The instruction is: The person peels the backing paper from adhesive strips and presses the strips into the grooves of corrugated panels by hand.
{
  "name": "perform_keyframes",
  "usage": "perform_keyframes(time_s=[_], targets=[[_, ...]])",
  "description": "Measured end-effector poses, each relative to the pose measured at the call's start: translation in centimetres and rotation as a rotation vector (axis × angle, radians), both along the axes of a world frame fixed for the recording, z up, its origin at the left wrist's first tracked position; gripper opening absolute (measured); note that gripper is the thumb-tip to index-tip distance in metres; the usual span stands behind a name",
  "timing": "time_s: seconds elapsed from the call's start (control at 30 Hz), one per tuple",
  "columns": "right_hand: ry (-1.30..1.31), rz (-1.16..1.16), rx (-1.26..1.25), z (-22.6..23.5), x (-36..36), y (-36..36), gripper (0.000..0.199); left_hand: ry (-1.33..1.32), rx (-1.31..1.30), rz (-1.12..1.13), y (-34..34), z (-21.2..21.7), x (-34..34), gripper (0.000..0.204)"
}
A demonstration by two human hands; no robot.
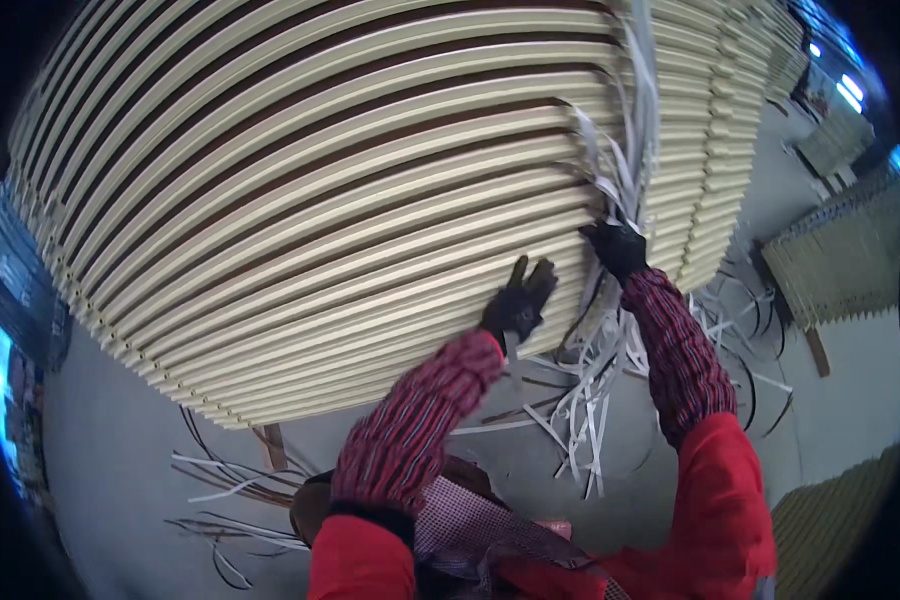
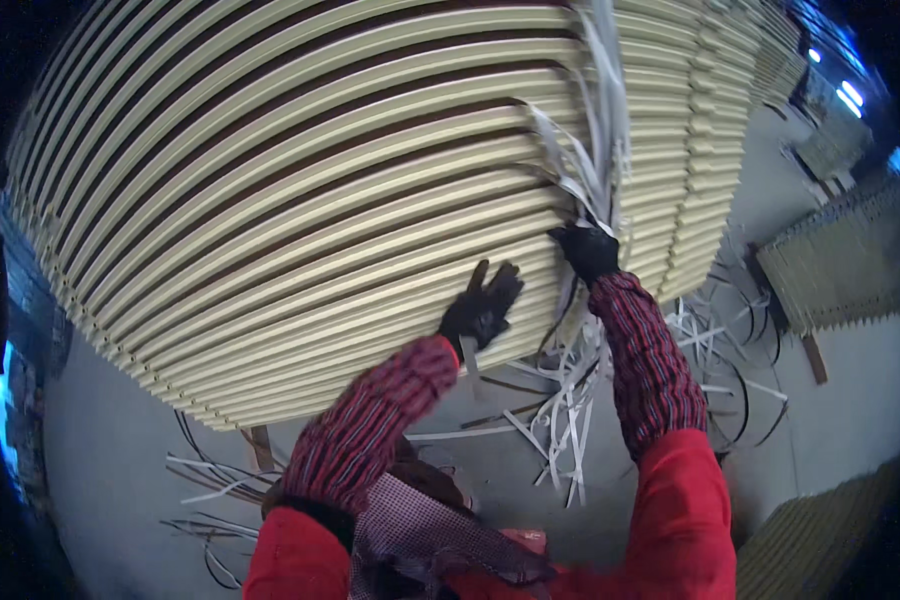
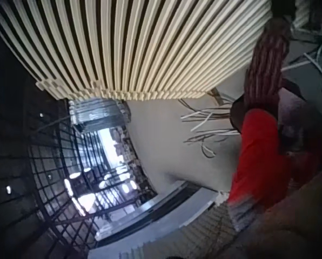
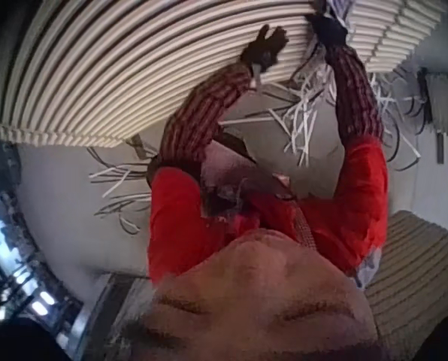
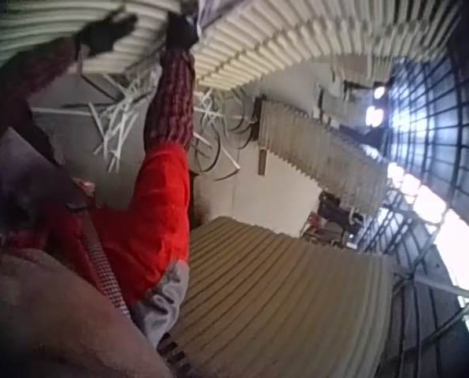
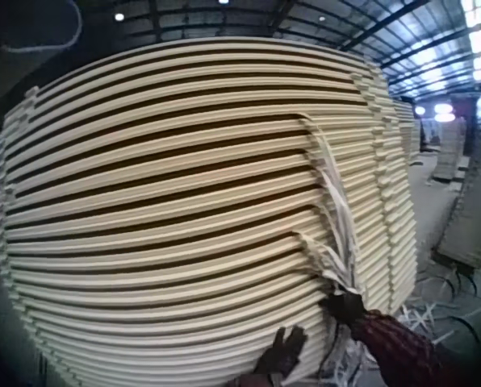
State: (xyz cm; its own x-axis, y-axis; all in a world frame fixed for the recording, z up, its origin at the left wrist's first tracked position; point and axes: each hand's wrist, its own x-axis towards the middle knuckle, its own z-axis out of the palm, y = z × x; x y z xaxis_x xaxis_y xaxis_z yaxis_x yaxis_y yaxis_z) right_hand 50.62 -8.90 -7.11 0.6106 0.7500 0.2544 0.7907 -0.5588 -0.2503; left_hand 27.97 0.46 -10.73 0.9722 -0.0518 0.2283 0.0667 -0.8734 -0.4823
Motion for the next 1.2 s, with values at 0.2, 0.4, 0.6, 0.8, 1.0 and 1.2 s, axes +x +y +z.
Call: perform_keyframes(time_s=[0.2,0.4,0.6,0.8,1.0,1.2], targets=[[-0.156,0.039,-0.141,0.4,0.4,-1.0,0.042,0.149,-0.531,-0.233,10.8,1.3,-6.5,0.067],[-0.276,0.058,-0.224,-0.5,0.6,0.4,0.038,0.099,0.585,0.051,17.3,0.1,-22.5,0.053],[-0.327,-0.004,-0.401,-1.6,3.9,-0.6,0.047,0.316,0.694,0.519,20.4,-1.3,-38.0,0.064],[-0.637,0.106,-0.288,-1.7,-3.7,-1.7,0.055,-0.275,-0.363,1.893,13.6,-14.5,-62.3,0.071],[-0.326,0.354,-0.398,-7.7,-11.4,-2.8,0.029,-0.704,-1.552,1.699,-6.9,-36.4,-66.8,0.039],[-0.180,0.661,-0.683,-7.3,-18.9,2.4,0.021,-0.489,-1.706,1.759,-11.1,-40.4,-60.4,0.037]])
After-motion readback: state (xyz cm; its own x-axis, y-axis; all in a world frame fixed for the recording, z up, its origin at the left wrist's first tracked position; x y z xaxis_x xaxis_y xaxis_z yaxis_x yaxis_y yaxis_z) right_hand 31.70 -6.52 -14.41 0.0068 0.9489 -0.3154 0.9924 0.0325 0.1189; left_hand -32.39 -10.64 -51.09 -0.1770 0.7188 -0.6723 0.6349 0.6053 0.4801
